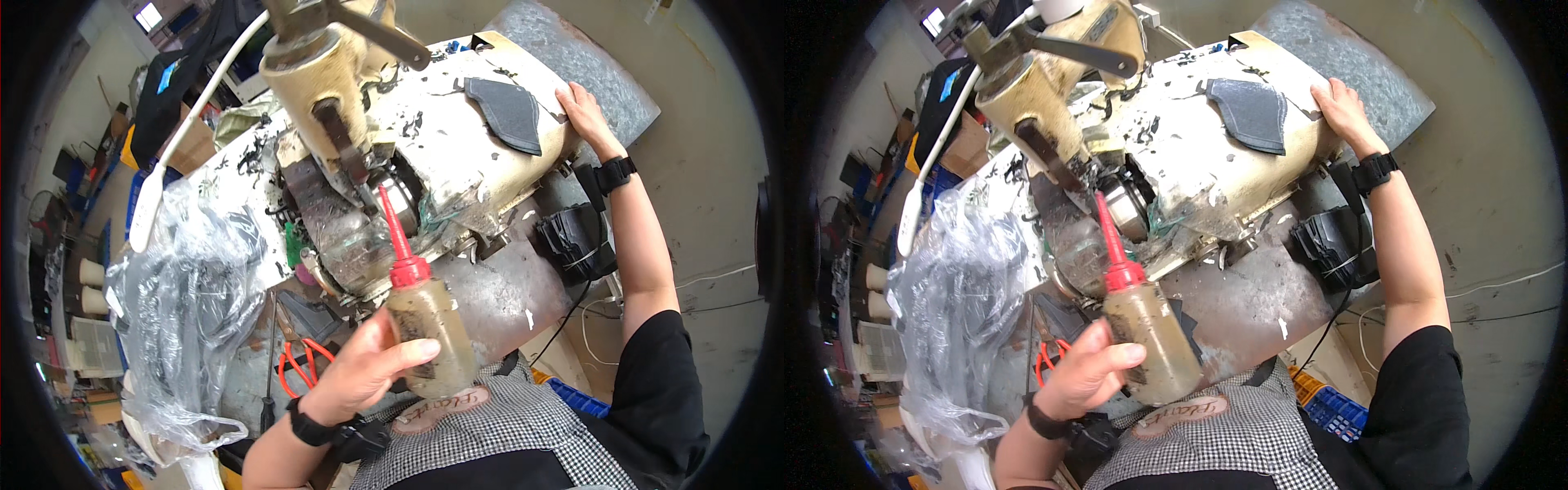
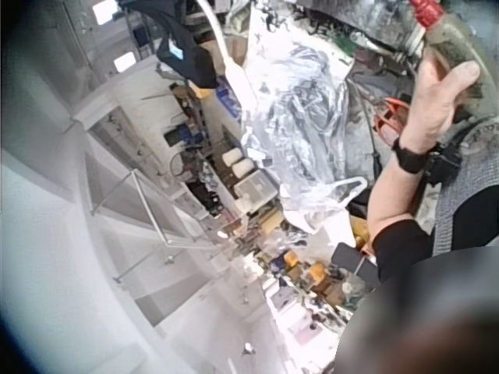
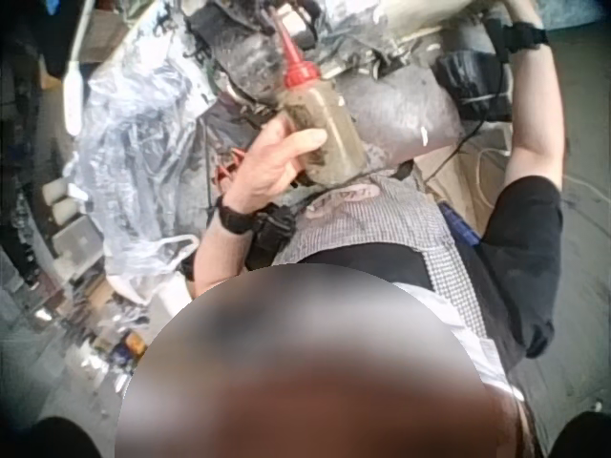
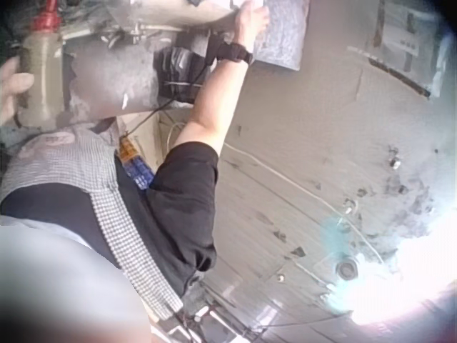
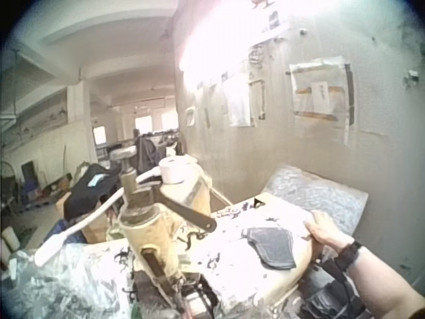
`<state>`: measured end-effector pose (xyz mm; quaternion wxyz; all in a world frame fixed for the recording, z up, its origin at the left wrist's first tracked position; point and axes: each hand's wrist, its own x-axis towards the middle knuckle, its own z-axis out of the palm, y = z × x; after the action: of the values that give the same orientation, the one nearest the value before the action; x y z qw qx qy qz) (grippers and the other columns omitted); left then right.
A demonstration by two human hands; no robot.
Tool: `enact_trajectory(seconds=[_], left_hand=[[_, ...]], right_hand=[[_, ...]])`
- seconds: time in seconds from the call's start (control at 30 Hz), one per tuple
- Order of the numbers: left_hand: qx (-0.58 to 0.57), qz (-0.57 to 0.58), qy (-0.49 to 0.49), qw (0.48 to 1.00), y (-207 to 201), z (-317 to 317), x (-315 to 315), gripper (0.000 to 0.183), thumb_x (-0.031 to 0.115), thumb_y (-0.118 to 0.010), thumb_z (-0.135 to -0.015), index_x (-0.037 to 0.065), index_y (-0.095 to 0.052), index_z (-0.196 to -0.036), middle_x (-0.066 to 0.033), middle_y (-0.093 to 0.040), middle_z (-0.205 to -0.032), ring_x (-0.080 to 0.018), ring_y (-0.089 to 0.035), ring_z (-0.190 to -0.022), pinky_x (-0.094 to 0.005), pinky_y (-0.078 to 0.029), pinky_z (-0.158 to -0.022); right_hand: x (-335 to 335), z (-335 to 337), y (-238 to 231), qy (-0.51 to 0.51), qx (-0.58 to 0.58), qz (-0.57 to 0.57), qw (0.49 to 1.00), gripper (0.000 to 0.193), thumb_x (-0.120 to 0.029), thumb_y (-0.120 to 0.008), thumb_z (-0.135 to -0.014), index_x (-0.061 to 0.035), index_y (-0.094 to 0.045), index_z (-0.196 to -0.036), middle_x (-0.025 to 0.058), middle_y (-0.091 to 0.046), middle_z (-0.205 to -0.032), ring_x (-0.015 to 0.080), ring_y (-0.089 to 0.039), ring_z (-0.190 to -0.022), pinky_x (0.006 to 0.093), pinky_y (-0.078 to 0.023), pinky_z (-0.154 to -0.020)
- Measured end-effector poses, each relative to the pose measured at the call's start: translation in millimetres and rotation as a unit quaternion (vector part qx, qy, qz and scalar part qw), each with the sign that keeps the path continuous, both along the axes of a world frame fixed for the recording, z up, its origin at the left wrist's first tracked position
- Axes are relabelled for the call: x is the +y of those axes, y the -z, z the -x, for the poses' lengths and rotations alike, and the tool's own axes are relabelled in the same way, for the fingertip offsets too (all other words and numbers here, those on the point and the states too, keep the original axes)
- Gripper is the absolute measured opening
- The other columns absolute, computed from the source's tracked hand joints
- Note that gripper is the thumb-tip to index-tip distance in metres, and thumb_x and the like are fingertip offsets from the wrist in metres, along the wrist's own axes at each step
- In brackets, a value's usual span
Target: The person sharpens a rotating wheel on a machine with a metal tool, applies oil from a bottle, and trims pieces of black material with shears. They then press the material against the rotating wheel before placing the finished pieces onto a stack.
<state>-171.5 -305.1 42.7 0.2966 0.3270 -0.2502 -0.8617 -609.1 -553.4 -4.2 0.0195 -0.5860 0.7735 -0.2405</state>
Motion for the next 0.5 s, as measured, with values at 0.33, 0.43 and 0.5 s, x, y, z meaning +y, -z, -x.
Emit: enact_trajectory(seconds=[0.33, 0.43, 0.5], left_hand=[[0.029, -0.092, -0.09, 0.991, 10.0, 29.8, -5.4, 0.054, 0.04, -0.055, -0.09, 0.007, -0.043, -0.131, -0.0175, -0.056, -0.12, -0.0349, -0.059, -0.108, -0.0563, -0.052, -0.079], [0.119, -0.136, -0.101, 0.978, 4.7, 29.1, -6.7, 0.043, 0.023, -0.054, -0.094, 0.002, -0.043, -0.131, -0.0123, -0.056, -0.122, -0.0243, -0.058, -0.112, -0.0458, -0.05, -0.095], [0.146, -0.132, -0.088, 0.976, 3.9, 28.4, -6.5, 0.044, 0.024, -0.055, -0.094, 0.003, -0.044, -0.131, -0.0123, -0.057, -0.121, -0.025, -0.058, -0.112, -0.0458, -0.051, -0.093]], right_hand=[[12.2, -5.1, 4.4, -0.038, 0.01, 0.041, 0.998, 0.068, -0.05, -0.044, -0.093, 0.0002, -0.039, -0.138, 0.0297, -0.043, -0.135, 0.0435, -0.038, -0.127, 0.0474, -0.028, -0.108], [13.5, -7.5, 2.6, -0.043, 0.011, 0.05, 0.998, 0.067, -0.05, -0.044, -0.093, 0.0003, -0.04, -0.137, 0.0296, -0.044, -0.133, 0.044, -0.039, -0.125, 0.048, -0.028, -0.107], [13.9, -10.0, 1.7, -0.045, 0.013, 0.053, 0.998, 0.067, -0.05, -0.044, -0.093, 0.0002, -0.04, -0.137, 0.0294, -0.045, -0.133, 0.0443, -0.04, -0.124, 0.0483, -0.029, -0.107]])
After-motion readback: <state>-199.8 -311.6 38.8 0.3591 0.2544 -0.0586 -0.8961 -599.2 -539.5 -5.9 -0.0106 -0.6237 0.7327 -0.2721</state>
